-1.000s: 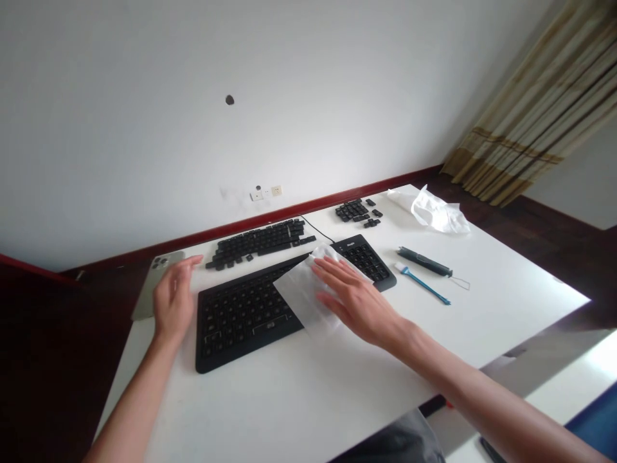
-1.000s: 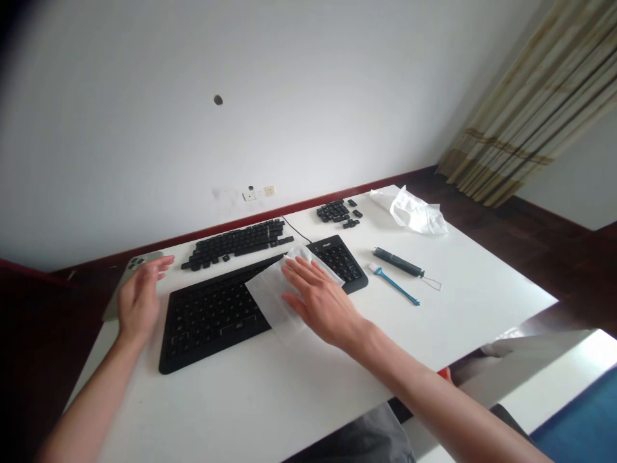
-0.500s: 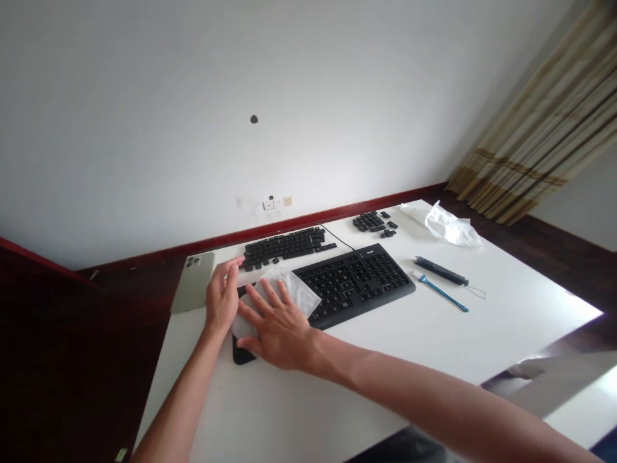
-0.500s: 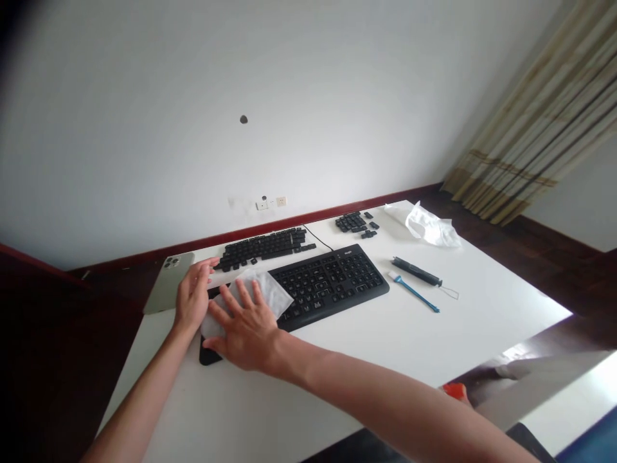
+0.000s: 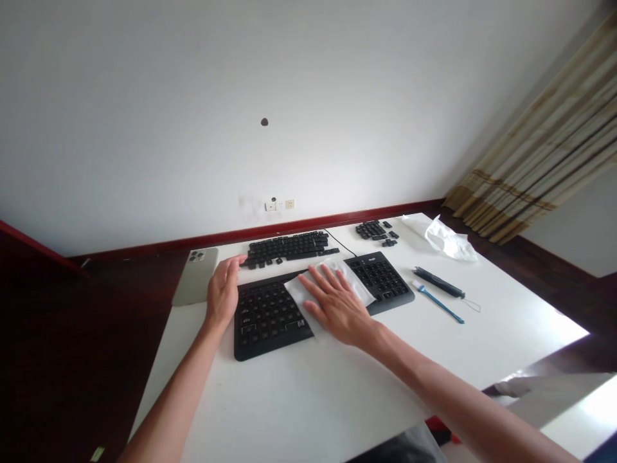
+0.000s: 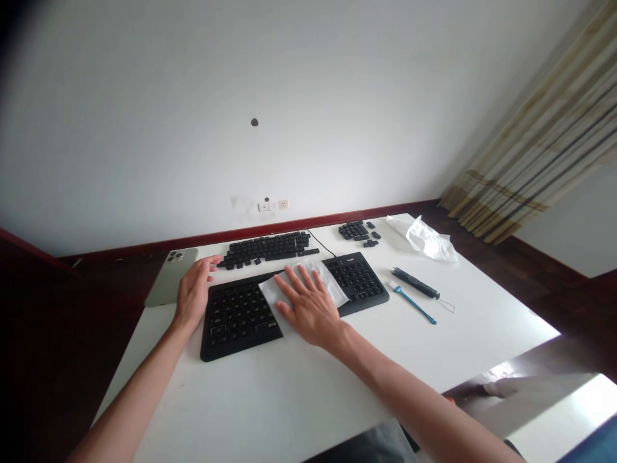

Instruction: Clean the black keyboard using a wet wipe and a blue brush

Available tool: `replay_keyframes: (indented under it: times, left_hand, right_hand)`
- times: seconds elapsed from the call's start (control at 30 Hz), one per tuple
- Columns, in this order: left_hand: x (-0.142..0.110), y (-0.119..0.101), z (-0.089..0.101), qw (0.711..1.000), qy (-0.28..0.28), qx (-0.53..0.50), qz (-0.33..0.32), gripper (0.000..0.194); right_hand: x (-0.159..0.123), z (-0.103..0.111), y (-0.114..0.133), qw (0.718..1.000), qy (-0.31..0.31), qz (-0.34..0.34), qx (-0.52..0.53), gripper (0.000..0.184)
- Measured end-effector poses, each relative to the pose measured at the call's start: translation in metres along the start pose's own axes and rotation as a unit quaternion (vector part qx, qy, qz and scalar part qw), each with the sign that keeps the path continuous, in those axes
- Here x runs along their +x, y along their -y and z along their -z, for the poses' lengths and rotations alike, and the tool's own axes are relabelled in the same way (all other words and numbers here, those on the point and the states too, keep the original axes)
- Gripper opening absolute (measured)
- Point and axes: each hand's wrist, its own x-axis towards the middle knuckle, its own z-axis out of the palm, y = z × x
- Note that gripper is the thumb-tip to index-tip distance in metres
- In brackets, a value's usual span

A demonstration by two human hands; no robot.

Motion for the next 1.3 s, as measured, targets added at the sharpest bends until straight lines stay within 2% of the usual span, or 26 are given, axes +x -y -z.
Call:
replay_keyframes:
  times: [0.1, 0.2, 0.27, 0.4, 0.47, 0.6, 0.7, 0.77, 0.87, 0.97, 1.07, 1.17, 1.3]
  left_hand:
    - [0.0, -0.001, 0.0, 1.0, -0.002, 0.001, -0.006, 0.045]
    - [0.0, -0.001, 0.001, 1.0, 0.0, 0.003, -0.004, 0.045]
    - [0.0, 0.0, 0.001, 1.0, 0.001, 0.005, -0.002, 0.045]
    - [0.0, 0.003, 0.001, 1.0, 0.005, 0.004, 0.003, 0.046]
    - [0.0, 0.003, 0.001, 1.0, 0.007, 0.003, 0.004, 0.045]
    - [-0.001, 0.001, 0.001, 1.0, 0.002, 0.004, 0.0, 0.044]
    - [-0.001, 0.0, 0.001, 1.0, -0.003, 0.006, 0.004, 0.044]
    - [-0.001, -0.001, 0.001, 1.0, -0.001, 0.006, 0.006, 0.044]
    - [-0.001, 0.0, 0.001, 1.0, 0.004, 0.006, 0.005, 0.043]
    - [-0.001, -0.001, -0.001, 1.0, 0.008, 0.005, 0.006, 0.045]
    - [-0.001, -0.008, -0.006, 0.994, -0.012, -0.069, 0.08, 0.053]
    - [0.0, -0.017, -0.01, 0.965, -0.04, -0.199, 0.168, 0.061]
    - [0.0, -0.022, -0.009, 0.946, -0.041, -0.269, 0.177, 0.067]
  right_hand:
    - [-0.014, 0.009, -0.036, 0.998, -0.011, -0.051, -0.025, 0.067]
    - [-0.025, 0.02, -0.057, 0.997, -0.01, -0.073, -0.02, 0.067]
    - [-0.031, 0.032, -0.065, 0.998, -0.029, -0.056, 0.016, 0.065]
    - [-0.034, 0.056, -0.076, 0.984, -0.164, 0.007, 0.075, 0.053]
    - [-0.03, 0.062, -0.081, 0.981, -0.165, 0.053, 0.085, 0.047]
    - [-0.022, 0.054, -0.09, 0.989, -0.065, 0.114, 0.074, 0.043]
    - [-0.025, 0.044, -0.102, 0.991, -0.047, 0.12, 0.042, 0.047]
    - [-0.031, 0.041, -0.114, 0.995, -0.049, 0.083, 0.016, 0.052]
    - [-0.04, 0.036, -0.132, 0.998, -0.062, -0.008, -0.023, 0.059]
    - [-0.041, 0.032, -0.141, 0.994, -0.06, -0.081, -0.049, 0.064]
    - [-0.036, 0.029, -0.141, 0.989, -0.051, -0.126, -0.066, 0.071]
    - [-0.032, 0.026, -0.138, 0.988, -0.046, -0.129, -0.075, 0.074]
    - [-0.028, 0.019, -0.128, 0.991, -0.047, -0.094, -0.078, 0.071]
